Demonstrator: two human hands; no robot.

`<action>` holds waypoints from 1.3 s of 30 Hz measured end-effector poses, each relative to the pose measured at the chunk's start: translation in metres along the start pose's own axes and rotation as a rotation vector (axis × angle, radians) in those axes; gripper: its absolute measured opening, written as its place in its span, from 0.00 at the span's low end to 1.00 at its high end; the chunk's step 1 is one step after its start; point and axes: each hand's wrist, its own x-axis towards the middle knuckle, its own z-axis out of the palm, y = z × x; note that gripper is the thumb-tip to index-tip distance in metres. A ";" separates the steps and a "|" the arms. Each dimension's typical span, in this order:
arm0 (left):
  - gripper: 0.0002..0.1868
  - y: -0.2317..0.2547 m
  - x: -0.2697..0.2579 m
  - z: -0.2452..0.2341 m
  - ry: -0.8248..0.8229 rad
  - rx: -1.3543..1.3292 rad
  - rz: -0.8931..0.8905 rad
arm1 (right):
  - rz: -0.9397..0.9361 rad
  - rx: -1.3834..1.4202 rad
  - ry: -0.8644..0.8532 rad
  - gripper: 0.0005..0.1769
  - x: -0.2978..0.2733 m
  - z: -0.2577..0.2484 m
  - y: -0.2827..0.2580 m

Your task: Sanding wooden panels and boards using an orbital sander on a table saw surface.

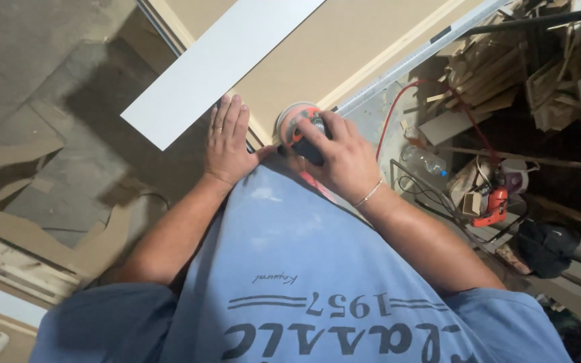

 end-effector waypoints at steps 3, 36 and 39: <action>0.55 0.001 -0.004 0.003 0.015 -0.012 -0.028 | 0.026 -0.064 0.033 0.47 0.002 0.003 0.016; 0.51 0.117 0.110 0.079 -0.679 0.318 0.056 | 0.198 -0.025 0.025 0.43 0.040 -0.052 0.130; 0.50 0.119 0.106 0.082 -0.665 0.265 0.031 | 0.160 -0.103 0.028 0.45 0.039 -0.052 0.140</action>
